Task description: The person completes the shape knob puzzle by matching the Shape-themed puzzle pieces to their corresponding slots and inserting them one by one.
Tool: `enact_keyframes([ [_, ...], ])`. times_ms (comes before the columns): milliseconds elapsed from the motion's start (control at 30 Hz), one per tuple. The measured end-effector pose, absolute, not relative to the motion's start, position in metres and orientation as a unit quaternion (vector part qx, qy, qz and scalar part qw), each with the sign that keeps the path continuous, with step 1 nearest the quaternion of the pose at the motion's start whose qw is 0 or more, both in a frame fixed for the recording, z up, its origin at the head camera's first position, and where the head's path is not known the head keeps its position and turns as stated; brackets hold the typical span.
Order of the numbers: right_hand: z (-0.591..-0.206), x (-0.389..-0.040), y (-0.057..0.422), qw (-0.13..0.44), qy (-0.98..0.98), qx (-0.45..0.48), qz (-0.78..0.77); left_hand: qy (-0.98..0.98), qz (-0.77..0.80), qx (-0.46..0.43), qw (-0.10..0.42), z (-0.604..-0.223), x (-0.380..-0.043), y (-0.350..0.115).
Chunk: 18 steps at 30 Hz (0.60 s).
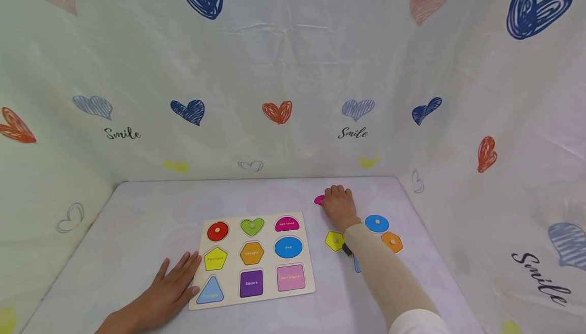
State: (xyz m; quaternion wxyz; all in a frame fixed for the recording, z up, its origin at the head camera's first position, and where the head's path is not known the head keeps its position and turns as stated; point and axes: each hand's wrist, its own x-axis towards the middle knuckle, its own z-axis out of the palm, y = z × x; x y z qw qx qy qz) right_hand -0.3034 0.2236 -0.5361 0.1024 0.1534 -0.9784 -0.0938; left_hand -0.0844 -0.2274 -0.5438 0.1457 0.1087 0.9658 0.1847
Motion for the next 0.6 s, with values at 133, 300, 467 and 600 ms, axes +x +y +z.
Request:
enact_keyframes([
  [133, -0.5361, -0.3040, 0.2246, 0.102, -0.978, 0.157, -0.095, 0.966, 0.188, 0.110, 0.142, -0.5445, -0.0846, -0.2270],
  [300, -0.5368, -0.3039, 0.2246, 0.095, -0.976, 0.166, -0.106, 0.965, 0.188, 0.112, 0.142, -0.5432, -0.0846, -0.2270],
  [467, -0.5362, -0.3032, 0.2241, 0.099, -0.976, 0.171, -0.093, 0.966, 0.182, 0.115, 0.141, -0.5423, -0.0848, -0.2268],
  [600, -0.5340, -0.3032, 0.2225, 0.104, -0.977, 0.169, -0.078, 0.966, 0.181, 0.118, 0.139, -0.5422, -0.0843, -0.2268],
])
